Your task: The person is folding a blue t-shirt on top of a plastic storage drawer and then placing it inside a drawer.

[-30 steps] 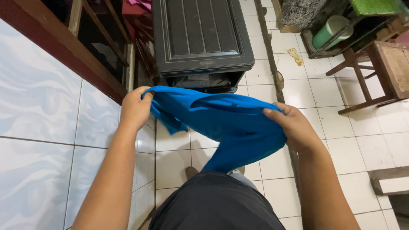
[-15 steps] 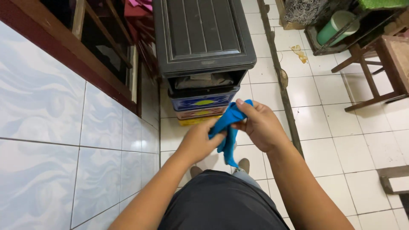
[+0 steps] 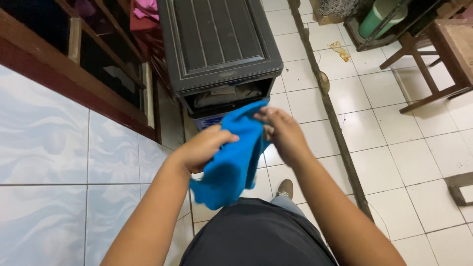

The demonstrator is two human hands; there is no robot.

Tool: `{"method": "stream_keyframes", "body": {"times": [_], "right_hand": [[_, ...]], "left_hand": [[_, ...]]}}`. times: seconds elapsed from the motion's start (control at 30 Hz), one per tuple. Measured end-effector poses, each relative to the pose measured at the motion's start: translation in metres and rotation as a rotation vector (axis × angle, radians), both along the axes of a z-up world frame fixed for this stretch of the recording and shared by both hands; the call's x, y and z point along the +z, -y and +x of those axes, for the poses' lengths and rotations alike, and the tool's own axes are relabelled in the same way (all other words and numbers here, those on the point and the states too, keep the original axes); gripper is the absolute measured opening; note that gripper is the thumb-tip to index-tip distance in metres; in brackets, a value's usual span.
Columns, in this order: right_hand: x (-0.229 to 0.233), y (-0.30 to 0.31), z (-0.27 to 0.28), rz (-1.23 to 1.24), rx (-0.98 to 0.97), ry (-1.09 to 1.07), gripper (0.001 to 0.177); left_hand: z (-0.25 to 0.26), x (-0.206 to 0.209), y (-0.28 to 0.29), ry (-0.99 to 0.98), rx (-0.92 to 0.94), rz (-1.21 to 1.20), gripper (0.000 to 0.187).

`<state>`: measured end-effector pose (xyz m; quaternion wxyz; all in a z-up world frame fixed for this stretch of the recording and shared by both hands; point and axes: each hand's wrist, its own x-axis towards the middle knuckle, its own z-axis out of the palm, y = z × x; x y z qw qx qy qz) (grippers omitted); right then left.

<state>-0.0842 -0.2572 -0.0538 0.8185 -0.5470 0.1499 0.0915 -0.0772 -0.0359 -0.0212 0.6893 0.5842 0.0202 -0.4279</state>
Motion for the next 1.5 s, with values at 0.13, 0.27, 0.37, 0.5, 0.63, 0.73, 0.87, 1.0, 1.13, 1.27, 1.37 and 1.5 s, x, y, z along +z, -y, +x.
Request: {"method": "stream_keyframes", "body": {"times": [0.13, 0.27, 0.37, 0.5, 0.63, 0.73, 0.87, 1.0, 1.13, 1.27, 1.37, 1.5], "right_hand": [[-0.044, -0.006, -0.030, -0.216, -0.032, 0.160, 0.019], [-0.047, -0.018, -0.057, -0.547, 0.080, 0.388, 0.022], [-0.028, -0.033, -0.057, -0.615, 0.178, 0.428, 0.033], [-0.021, -0.045, -0.053, -0.648, 0.063, 0.398, 0.037], [-0.034, -0.043, -0.039, -0.791, -0.089, 0.431, 0.027], [-0.047, -0.038, -0.027, -0.903, -0.180, 0.452, 0.022], [-0.071, -0.012, -0.018, -1.066, -0.267, 0.333, 0.019], [-0.137, 0.042, -0.013, -1.318, -0.355, 0.128, 0.019], [-0.164, 0.103, -0.017, -1.406, -0.431, 0.062, 0.022], [-0.144, 0.149, -0.013, -1.485, -0.405, -0.130, 0.022], [-0.138, 0.192, -0.008, -1.498, -0.440, -0.253, 0.023], [-0.118, 0.247, 0.000, -1.448, -0.697, -0.229, 0.025]], "left_hand": [[0.002, -0.001, -0.014, 0.022, 0.148, -0.134, 0.037], [-0.008, 0.020, -0.010, -0.135, 0.169, -0.456, 0.038], [-0.013, 0.022, -0.005, -0.174, 0.133, -0.478, 0.042], [-0.020, -0.001, -0.003, -0.185, 0.133, -0.591, 0.043], [-0.028, 0.009, 0.001, -0.181, 0.167, -0.604, 0.046], [-0.029, 0.021, -0.007, -0.124, 0.180, -0.633, 0.047], [-0.029, 0.031, -0.029, -0.103, 0.354, -0.536, 0.050], [-0.033, 0.013, -0.086, 0.074, 0.450, -0.769, 0.027], [-0.030, 0.001, -0.122, 0.166, 0.450, -0.891, 0.024], [-0.014, -0.018, -0.134, 0.158, 0.573, -0.866, 0.026], [0.009, -0.012, -0.118, 0.118, 0.604, -0.796, 0.032], [0.044, -0.023, -0.089, 0.013, 0.650, -0.590, 0.042]]}}
